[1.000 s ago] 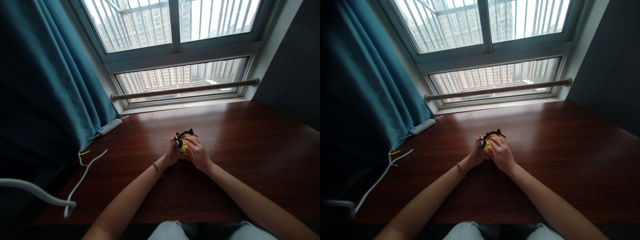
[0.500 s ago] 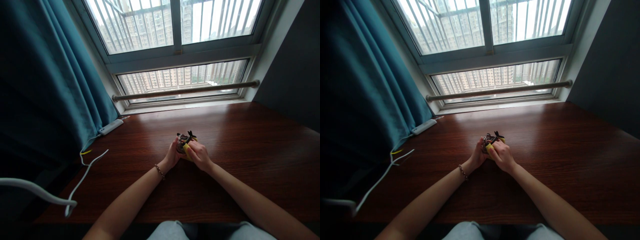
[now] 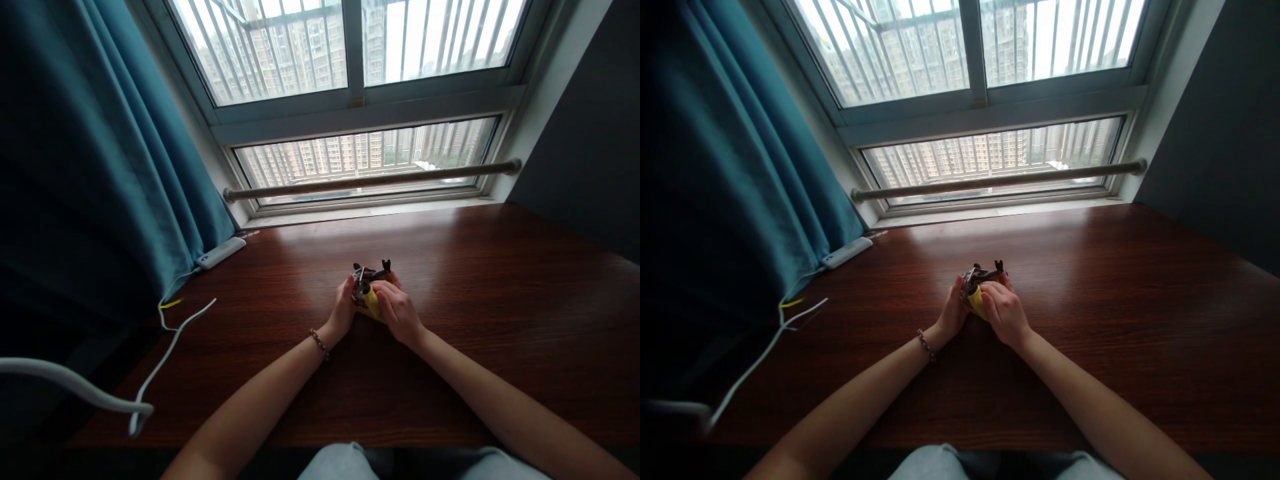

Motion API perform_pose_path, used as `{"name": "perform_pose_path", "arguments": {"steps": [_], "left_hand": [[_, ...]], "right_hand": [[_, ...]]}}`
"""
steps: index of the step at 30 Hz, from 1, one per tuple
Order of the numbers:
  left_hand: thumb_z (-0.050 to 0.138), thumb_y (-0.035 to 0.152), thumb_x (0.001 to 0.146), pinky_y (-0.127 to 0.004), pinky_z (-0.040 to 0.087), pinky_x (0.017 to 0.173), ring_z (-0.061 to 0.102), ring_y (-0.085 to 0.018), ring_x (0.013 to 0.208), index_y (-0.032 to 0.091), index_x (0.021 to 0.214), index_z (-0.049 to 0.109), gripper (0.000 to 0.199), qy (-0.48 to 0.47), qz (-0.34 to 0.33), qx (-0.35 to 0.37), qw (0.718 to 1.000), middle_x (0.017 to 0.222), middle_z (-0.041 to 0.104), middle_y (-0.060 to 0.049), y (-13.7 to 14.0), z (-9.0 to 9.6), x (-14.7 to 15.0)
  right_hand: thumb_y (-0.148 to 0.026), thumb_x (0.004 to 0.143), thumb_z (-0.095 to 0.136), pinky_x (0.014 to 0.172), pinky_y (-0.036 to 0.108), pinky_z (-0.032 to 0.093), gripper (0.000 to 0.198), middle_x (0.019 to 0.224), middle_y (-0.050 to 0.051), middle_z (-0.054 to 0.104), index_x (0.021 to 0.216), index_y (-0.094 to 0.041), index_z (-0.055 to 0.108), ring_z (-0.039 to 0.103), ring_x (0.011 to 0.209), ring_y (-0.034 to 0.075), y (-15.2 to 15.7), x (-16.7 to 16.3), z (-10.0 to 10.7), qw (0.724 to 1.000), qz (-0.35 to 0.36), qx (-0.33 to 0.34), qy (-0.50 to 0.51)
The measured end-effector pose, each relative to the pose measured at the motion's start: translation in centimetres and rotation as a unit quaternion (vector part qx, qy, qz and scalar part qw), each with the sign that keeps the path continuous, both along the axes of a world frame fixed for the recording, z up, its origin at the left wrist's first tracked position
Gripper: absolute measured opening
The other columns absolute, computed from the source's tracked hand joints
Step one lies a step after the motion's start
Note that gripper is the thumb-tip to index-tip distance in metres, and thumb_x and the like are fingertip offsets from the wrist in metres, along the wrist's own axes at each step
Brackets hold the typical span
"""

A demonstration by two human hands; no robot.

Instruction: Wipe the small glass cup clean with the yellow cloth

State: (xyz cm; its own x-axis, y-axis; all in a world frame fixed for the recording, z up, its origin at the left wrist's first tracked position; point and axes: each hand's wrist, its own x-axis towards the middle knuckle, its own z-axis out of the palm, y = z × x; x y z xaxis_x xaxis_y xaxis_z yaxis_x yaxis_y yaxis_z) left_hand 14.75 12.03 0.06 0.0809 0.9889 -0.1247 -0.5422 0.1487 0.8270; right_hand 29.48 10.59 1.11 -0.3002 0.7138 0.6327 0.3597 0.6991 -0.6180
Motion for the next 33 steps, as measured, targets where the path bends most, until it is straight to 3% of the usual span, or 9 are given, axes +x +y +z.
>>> {"name": "perform_pose_path", "arguments": {"steps": [6,10,12,15,19,23,27,30,33], "left_hand": [[0.059,0.070,0.078,-0.021,0.040,0.039,0.058,-0.014,0.046,0.013,0.080,0.067,0.057,0.014,-0.062,-0.017,0.998,0.061,0.066,-0.005,0.4,-0.2,-0.5],[0.055,0.073,0.078,-0.022,0.040,0.038,0.057,-0.014,0.044,0.012,0.079,0.069,0.063,0.028,-0.095,-0.008,0.995,0.058,0.066,-0.006,0.3,-0.4,-0.6],[0.055,0.074,0.077,-0.023,0.040,0.037,0.056,-0.014,0.043,0.011,0.086,0.071,0.065,0.034,-0.099,-0.001,0.995,0.058,0.066,-0.006,0.3,-0.4,-0.5],[0.060,0.071,0.076,-0.024,0.044,0.042,0.060,-0.015,0.049,0.011,0.094,0.071,0.064,0.024,-0.081,0.007,0.996,0.067,0.069,-0.006,0.4,-0.4,-0.4],[0.069,0.063,0.073,-0.027,0.053,0.056,0.066,-0.018,0.066,0.011,0.100,0.067,0.059,0.006,-0.027,0.015,1.000,0.083,0.071,-0.008,0.3,-0.1,-0.1],[0.080,0.051,0.067,-0.025,0.054,0.063,0.066,-0.016,0.074,0.016,0.106,0.059,0.056,0.000,0.051,0.040,0.998,0.091,0.069,-0.004,-0.1,0.4,0.2],[0.079,0.048,0.071,-0.028,0.056,0.069,0.067,-0.017,0.081,0.017,0.104,0.057,0.051,-0.046,0.069,0.043,0.996,0.094,0.068,-0.005,-0.1,0.7,0.0],[0.077,0.053,0.072,-0.034,0.057,0.077,0.069,-0.021,0.090,0.018,0.108,0.057,0.054,-0.102,0.067,0.023,0.992,0.104,0.069,-0.008,0.3,0.7,-0.3],[0.077,0.057,0.071,-0.036,0.055,0.085,0.069,-0.023,0.092,0.015,0.108,0.060,0.057,-0.124,0.038,0.020,0.991,0.104,0.070,-0.010,0.6,0.5,-0.5]], "right_hand": [[-0.045,0.102,0.033,0.113,0.045,0.034,0.045,0.131,0.012,0.064,0.128,-0.020,0.060,0.057,0.125,0.026,0.1,-0.1,0.0,0.998,0.064,-0.010,0.001],[-0.047,0.101,0.034,0.113,0.048,0.032,0.044,0.110,0.009,0.073,0.114,-0.020,0.067,0.066,0.107,0.026,0.1,0.1,0.5,0.992,0.108,-0.053,0.042],[-0.045,0.099,0.041,0.107,0.047,0.040,0.038,0.094,0.007,0.073,0.105,-0.019,0.068,0.068,0.095,0.024,0.0,0.2,0.8,0.989,0.112,-0.076,0.065],[-0.041,0.094,0.050,0.081,0.037,0.052,0.028,0.087,0.007,0.070,0.098,-0.018,0.065,0.066,0.083,0.023,-0.1,0.2,1.1,0.984,0.113,-0.100,0.090],[-0.033,0.089,0.053,0.066,0.030,0.050,0.018,0.083,0.005,0.066,0.093,-0.018,0.062,0.062,0.073,0.019,0.0,0.0,0.8,0.989,0.079,-0.084,0.098],[-0.024,0.086,0.052,0.066,0.030,0.050,0.011,0.080,0.005,0.064,0.093,-0.019,0.059,0.060,0.070,0.019,0.4,-0.5,0.1,0.996,-0.007,-0.042,0.082],[-0.021,0.086,0.052,0.080,0.036,0.052,0.015,0.095,0.008,0.064,0.100,-0.020,0.056,0.063,0.089,0.023,0.8,-0.6,-0.5,0.994,-0.055,-0.006,0.096],[-0.019,0.086,0.054,0.083,0.037,0.053,0.015,0.103,0.010,0.061,0.100,-0.020,0.055,0.062,0.096,0.023,0.9,-0.7,-0.8,0.993,-0.050,-0.023,0.109],[-0.017,0.083,0.057,0.074,0.034,0.054,0.014,0.096,0.007,0.058,0.096,-0.020,0.055,0.061,0.085,0.021,0.8,-0.8,-1.0,0.995,-0.003,-0.044,0.094]]}}
